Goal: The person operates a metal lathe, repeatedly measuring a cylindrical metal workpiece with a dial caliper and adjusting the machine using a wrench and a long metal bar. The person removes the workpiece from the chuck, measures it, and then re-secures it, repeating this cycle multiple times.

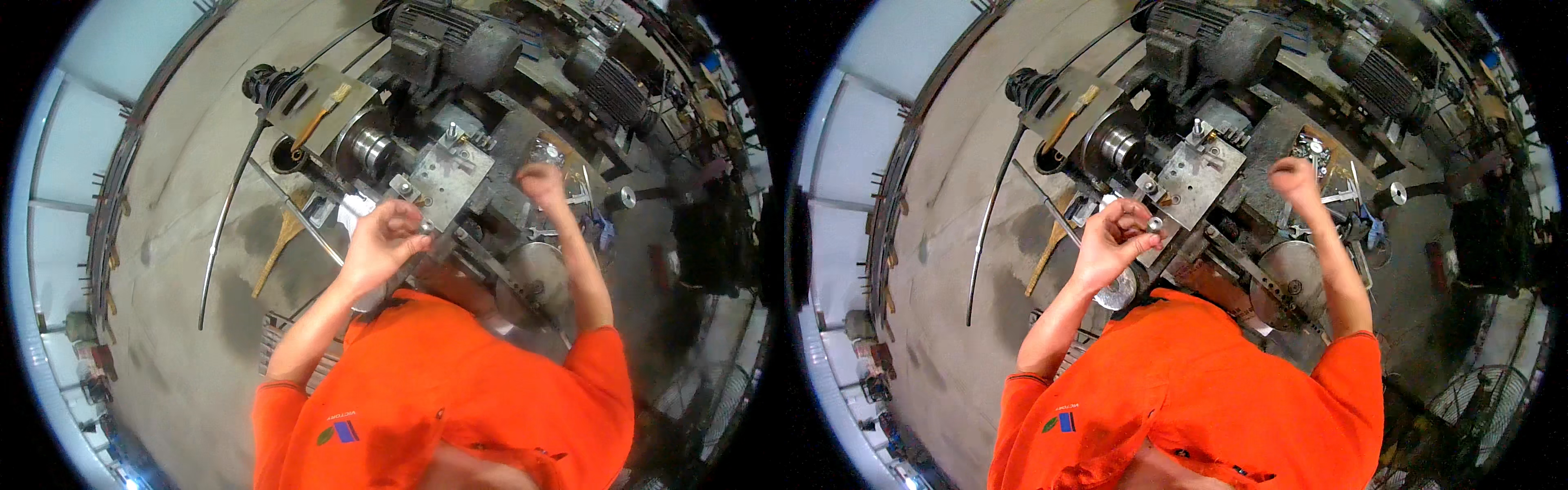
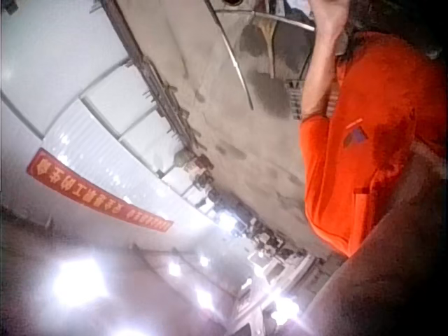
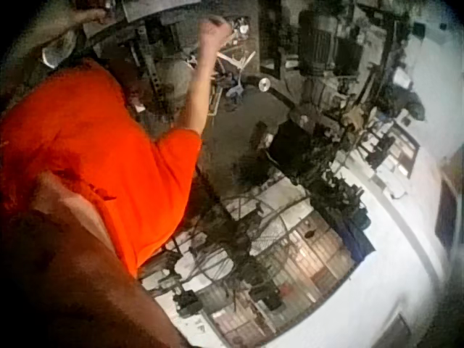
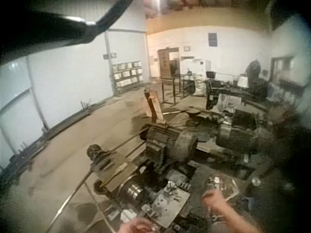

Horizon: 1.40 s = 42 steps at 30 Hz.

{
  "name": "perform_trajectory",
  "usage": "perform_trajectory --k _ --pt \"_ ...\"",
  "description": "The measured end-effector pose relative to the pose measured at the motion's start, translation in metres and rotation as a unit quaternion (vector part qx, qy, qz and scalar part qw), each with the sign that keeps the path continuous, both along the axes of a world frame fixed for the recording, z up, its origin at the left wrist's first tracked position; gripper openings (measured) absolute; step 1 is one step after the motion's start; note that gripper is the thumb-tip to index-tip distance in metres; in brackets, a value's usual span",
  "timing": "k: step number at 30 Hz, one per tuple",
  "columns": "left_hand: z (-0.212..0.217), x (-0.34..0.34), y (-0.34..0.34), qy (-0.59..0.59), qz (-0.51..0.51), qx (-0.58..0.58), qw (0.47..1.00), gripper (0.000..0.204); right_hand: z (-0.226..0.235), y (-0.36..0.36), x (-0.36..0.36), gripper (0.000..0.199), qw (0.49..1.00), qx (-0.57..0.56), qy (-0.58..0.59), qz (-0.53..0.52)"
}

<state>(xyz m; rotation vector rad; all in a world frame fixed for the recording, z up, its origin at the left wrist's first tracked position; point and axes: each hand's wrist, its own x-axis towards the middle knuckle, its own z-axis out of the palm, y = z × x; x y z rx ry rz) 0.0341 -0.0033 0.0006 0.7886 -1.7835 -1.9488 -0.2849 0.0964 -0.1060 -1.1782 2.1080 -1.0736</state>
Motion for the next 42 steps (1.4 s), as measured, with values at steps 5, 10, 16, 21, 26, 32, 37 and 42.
perform_trajectory --k 5,10,16,21,26,32,37,42 --pt "-0.01 0.01 -0.021 -0.032 -0.181 -0.412 0.892 0.025 0.083 -0.008 0.145 0.027 0.921 -0.074 -0.186 0.333" --pt "-0.01 0.024 -0.042 0.009 -0.247 -0.371 0.895 0.024 0.09 -0.02 0.182 0.021 0.936 -0.038 -0.165 0.308" --pt "-0.014 0.046 -0.074 0.052 -0.281 -0.324 0.902 0.022 0.108 -0.042 0.216 0.015 0.958 -0.023 -0.062 0.281" --pt "-0.015 0.081 -0.116 -0.001 -0.229 -0.266 0.936 0.026 0.105 -0.076 0.225 0.014 0.964 -0.05 0.004 0.26" --pt "-0.023 0.173 -0.205 -0.166 0.04 -0.317 0.933 0.024 0.071 -0.139 0.194 0.014 0.954 -0.092 0.252 0.133" --pt "-0.098 0.324 -0.298 -0.221 0.191 -0.407 0.866 0.029 0.021 -0.17 0.181 0.018 0.979 0.006 0.192 0.074" --pt "-0.107 0.36 -0.255 -0.286 0.177 -0.175 0.925 0.035 0.018 -0.17 0.18 0.021 0.989 0.038 0.14 0.037" --pt "-0.142 0.382 -0.244 -0.393 0.165 -0.278 0.861 0.036 0.028 -0.183 0.181 0.021 0.983 0.049 0.174 0.042"
